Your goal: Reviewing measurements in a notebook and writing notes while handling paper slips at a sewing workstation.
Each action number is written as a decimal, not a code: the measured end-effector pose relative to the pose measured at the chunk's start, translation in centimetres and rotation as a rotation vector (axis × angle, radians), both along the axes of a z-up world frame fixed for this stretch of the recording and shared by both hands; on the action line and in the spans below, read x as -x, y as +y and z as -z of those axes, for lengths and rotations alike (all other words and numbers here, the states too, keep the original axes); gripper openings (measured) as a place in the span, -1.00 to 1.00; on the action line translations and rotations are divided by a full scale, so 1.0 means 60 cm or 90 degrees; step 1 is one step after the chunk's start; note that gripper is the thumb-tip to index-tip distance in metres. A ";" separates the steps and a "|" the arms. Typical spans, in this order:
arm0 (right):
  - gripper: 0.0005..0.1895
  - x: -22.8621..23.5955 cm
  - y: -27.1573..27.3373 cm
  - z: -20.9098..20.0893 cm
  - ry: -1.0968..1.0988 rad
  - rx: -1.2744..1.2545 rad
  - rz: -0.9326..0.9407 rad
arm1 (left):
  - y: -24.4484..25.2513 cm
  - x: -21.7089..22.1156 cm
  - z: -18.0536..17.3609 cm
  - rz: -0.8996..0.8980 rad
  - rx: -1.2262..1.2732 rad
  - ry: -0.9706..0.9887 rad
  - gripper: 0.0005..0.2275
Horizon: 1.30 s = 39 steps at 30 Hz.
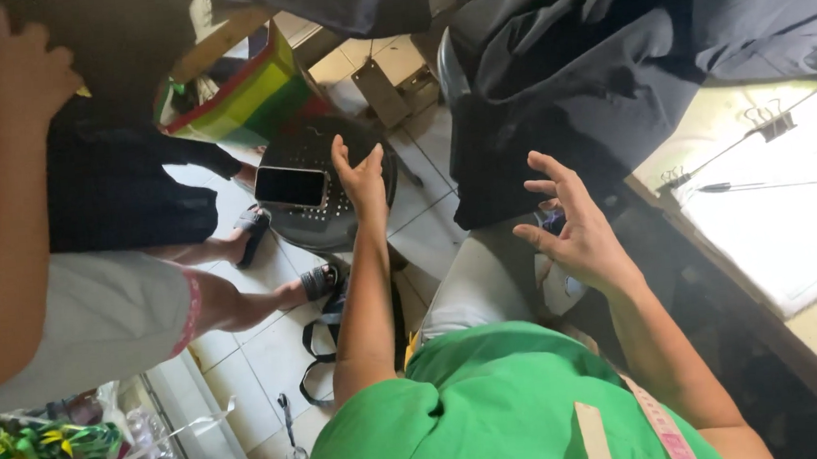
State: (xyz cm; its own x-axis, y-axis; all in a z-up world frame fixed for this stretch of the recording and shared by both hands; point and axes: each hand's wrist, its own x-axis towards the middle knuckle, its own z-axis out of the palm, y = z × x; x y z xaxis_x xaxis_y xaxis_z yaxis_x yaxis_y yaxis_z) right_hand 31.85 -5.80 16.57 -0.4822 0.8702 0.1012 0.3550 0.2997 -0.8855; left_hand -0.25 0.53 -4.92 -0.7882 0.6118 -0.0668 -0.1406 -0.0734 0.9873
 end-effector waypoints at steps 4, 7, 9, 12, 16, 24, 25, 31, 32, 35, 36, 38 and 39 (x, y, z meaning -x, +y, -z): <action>-0.06 0.006 -0.010 -0.002 0.002 0.002 -0.003 | -0.006 0.004 0.026 -0.010 0.008 0.024 -0.25; -0.06 0.006 -0.012 0.003 -0.010 -0.014 -0.002 | -0.001 -0.004 0.033 0.007 0.024 0.040 -0.27; -0.09 0.002 -0.012 0.004 -0.035 -0.007 0.010 | 0.014 -0.005 0.065 0.014 0.002 0.056 -0.26; -0.06 0.001 -0.010 0.005 -0.010 -0.035 0.016 | 0.024 -0.020 0.079 0.020 -0.014 0.064 -0.27; -0.04 -0.009 -0.002 0.011 -0.011 -0.057 0.020 | 0.024 -0.038 0.076 0.030 -0.016 0.056 -0.29; -0.04 -0.028 0.028 0.038 0.013 -0.093 0.050 | 0.008 -0.057 0.050 0.067 0.045 0.044 -0.31; -0.04 -0.032 0.033 0.041 0.013 -0.092 0.049 | 0.004 -0.061 0.040 0.066 0.045 0.044 -0.31; -0.01 -0.043 0.049 0.044 0.041 -0.090 0.066 | 0.004 -0.072 0.025 0.078 0.086 0.053 -0.35; -0.02 -0.042 0.047 0.039 0.047 -0.095 0.074 | 0.005 -0.074 0.026 0.084 0.078 0.051 -0.35; -0.04 -0.043 0.045 0.034 0.058 -0.099 0.091 | 0.004 -0.084 0.016 0.097 0.064 0.046 -0.35; -0.05 -0.043 0.045 0.033 0.063 -0.100 0.099 | 0.002 -0.088 0.011 0.102 0.058 0.041 -0.35; -0.05 -0.049 0.048 0.039 0.064 -0.105 0.102 | 0.003 -0.090 0.011 0.106 0.057 0.042 -0.35; -0.06 -0.051 0.049 0.041 0.066 -0.111 0.103 | 0.003 -0.091 0.011 0.109 0.055 0.043 -0.36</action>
State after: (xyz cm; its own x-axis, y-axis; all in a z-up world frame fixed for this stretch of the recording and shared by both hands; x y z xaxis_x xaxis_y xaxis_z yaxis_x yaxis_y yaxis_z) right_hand 34.93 -2.88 14.10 -0.3170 0.9005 0.2977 0.3215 0.3973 -0.8595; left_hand 5.19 0.70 -5.59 -0.6782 0.7309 -0.0759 -0.0771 0.0320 0.9965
